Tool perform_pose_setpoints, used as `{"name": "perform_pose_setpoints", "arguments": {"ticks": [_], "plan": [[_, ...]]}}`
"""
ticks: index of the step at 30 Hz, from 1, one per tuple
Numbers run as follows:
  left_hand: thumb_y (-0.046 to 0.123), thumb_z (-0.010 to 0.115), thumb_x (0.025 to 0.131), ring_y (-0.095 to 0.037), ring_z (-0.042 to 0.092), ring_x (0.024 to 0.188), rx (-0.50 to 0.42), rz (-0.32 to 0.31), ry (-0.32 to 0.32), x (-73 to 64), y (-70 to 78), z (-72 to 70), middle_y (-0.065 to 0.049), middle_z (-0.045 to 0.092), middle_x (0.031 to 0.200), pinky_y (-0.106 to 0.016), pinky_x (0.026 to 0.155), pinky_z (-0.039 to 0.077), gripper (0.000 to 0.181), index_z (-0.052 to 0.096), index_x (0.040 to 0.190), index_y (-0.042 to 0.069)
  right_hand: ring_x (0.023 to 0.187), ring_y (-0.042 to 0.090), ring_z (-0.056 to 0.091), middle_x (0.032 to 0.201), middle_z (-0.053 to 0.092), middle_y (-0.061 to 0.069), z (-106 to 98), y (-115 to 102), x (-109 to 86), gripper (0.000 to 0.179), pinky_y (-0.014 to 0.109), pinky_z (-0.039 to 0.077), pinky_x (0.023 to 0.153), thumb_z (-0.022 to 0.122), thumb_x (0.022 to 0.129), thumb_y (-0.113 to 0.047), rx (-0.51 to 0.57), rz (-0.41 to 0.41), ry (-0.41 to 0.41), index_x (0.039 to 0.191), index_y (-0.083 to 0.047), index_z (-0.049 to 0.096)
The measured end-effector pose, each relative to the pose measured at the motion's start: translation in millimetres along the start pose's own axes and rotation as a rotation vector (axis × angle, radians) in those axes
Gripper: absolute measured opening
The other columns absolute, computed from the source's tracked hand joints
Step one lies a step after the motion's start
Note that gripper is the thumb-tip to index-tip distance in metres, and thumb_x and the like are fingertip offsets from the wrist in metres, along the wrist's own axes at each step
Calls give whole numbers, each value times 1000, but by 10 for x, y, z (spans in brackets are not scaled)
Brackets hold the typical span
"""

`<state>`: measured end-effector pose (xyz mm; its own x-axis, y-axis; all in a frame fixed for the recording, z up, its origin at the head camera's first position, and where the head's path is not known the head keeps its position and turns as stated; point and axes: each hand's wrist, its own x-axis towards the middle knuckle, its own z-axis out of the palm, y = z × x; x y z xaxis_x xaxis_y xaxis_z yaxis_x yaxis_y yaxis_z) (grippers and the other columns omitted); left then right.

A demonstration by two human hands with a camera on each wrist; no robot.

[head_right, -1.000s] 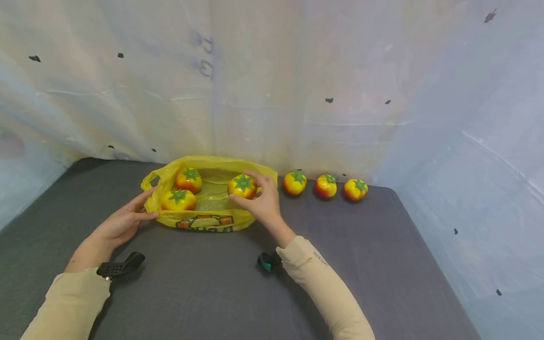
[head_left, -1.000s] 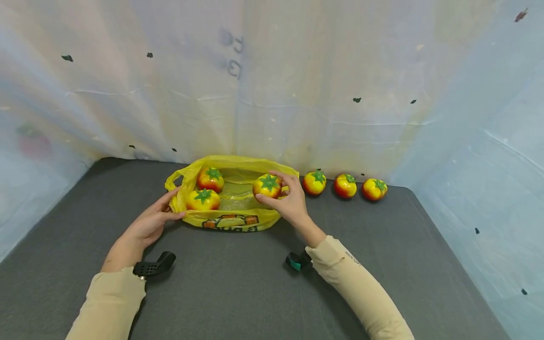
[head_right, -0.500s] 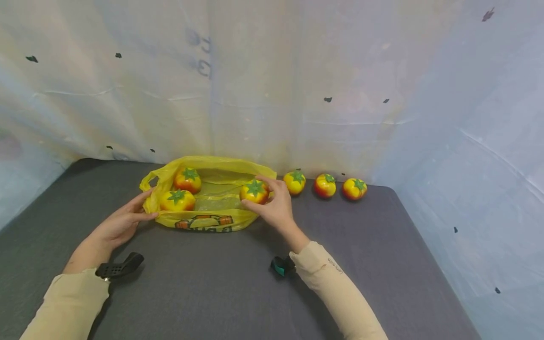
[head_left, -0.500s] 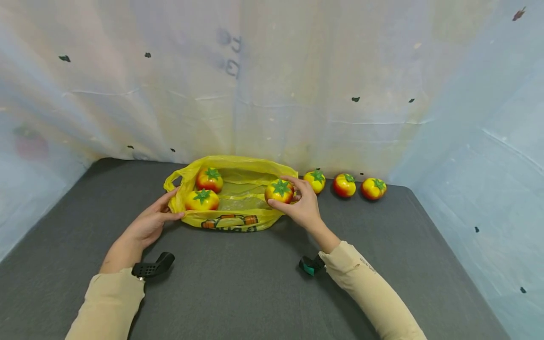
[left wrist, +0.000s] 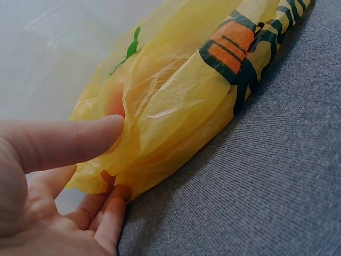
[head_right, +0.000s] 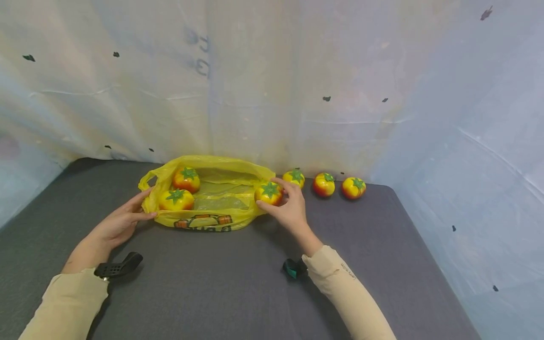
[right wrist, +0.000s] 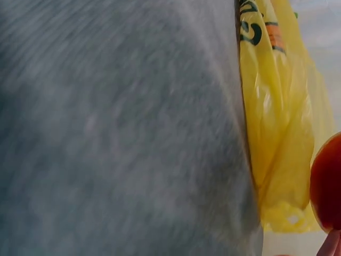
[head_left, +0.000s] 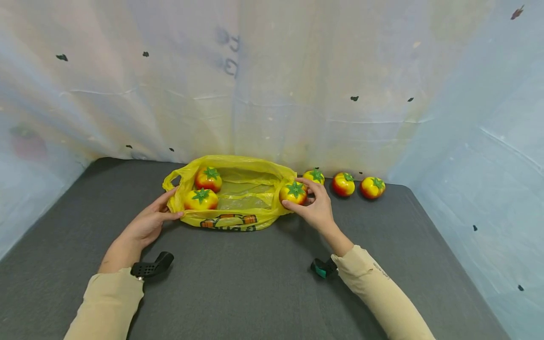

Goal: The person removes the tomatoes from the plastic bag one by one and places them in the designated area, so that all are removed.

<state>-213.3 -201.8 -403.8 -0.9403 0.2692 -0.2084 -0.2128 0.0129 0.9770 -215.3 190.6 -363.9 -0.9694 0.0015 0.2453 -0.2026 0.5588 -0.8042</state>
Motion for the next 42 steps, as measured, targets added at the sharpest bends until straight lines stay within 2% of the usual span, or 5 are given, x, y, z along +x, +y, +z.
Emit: {"name": "perform_pose_setpoints", "arguments": {"ticks": [12,19,27,33,42], "plan": [[7,60,94,-39,-8,143,-2,11,-10,-2,-1,-5,-13,-18,159,-67,107,-14,86,3,156,23,104,23,46,119,48,12,-181,172,-7,64,36,48,83,82,74,-32,-89,62,29,131,-19,56],[7,59,94,-38,-6,142,-4,13,-14,-9,3,9,-14,-16,159,-65,108,-11,85,2,156,23,99,27,48,115,50,12,-275,298,-4,62,37,41,83,81,75,-35,-127,77,28,129,-19,55],[8,59,94,-38,-11,143,3,5,-10,-7,-3,-1,-12,-20,159,-66,107,-15,86,2,156,24,110,30,51,126,52,13,-338,374,-11,67,45,44,93,77,77,-45,-183,156,-32,133,-19,52],[7,59,94,-38,-9,143,1,14,-11,4,-8,-9,-12,-19,159,-66,106,-15,86,2,156,23,119,33,51,137,50,16,-359,412,-3,70,48,45,98,75,79,-46,-205,194,-84,137,-17,49],[8,59,94,-39,-6,142,1,9,-12,-25,17,21,-15,-16,159,-66,107,-14,85,1,156,20,128,35,47,143,46,20,-413,437,-11,72,51,41,101,73,81,-45,-180,229,-131,142,-19,45]]}}
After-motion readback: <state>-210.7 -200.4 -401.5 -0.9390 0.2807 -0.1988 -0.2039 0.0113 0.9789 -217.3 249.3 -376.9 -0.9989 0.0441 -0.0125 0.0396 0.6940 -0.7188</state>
